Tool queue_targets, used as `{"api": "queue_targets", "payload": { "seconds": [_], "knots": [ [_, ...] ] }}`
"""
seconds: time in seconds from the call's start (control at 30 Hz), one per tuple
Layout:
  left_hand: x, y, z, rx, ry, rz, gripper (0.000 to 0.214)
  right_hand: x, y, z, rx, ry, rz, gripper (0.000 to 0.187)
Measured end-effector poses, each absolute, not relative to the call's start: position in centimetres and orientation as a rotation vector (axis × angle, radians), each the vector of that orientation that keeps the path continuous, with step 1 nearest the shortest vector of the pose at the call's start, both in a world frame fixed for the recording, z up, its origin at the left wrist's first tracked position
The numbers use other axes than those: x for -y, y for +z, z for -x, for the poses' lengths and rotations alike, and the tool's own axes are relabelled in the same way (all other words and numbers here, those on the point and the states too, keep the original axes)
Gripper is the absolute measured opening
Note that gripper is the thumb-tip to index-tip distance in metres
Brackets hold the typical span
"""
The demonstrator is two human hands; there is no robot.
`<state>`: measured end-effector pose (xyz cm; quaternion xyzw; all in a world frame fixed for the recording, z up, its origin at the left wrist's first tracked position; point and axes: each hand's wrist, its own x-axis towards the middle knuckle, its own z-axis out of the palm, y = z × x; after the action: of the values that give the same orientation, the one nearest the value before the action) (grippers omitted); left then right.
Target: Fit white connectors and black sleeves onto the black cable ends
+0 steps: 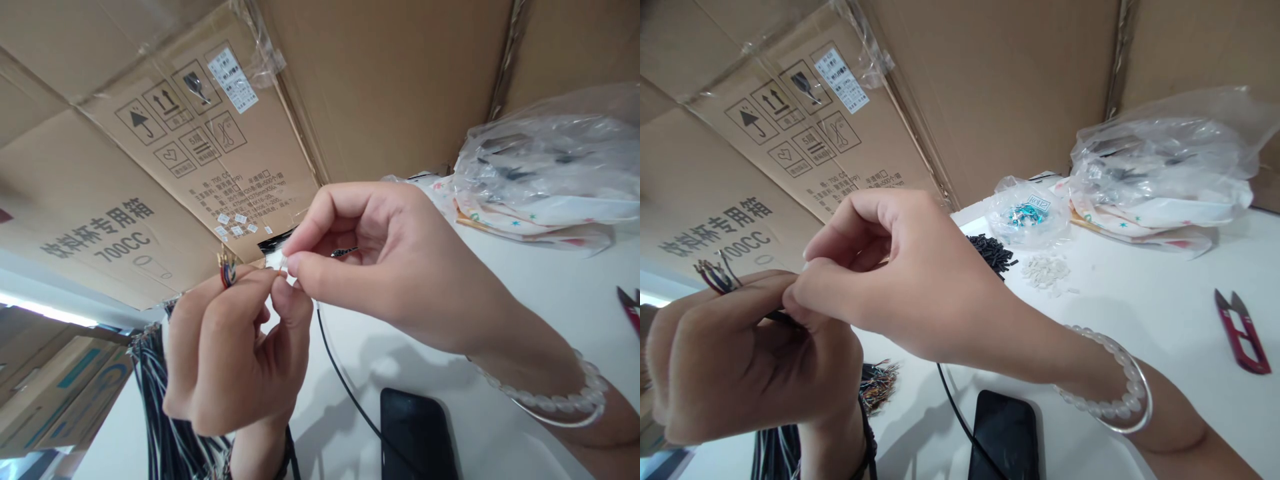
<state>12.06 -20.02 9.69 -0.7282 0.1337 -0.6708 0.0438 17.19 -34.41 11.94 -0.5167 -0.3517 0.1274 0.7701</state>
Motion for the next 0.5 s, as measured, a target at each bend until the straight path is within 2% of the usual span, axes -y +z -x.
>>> {"api": "queue_targets", "payload": {
  "seconds": [0.33,0.5],
  "knots": [
    [21.3,9.8,-11.7,-0.210,-2.007,2.371,0.027,34.2,12.5,-16.8,0.686,0.325,1.117,0.020],
    [21.0,10.0,-11.5,-0.327,-2.033,2.310,0.033,33.8,12.5,-16.8,0.690,0.281,1.106,0.019]
  ]
}}
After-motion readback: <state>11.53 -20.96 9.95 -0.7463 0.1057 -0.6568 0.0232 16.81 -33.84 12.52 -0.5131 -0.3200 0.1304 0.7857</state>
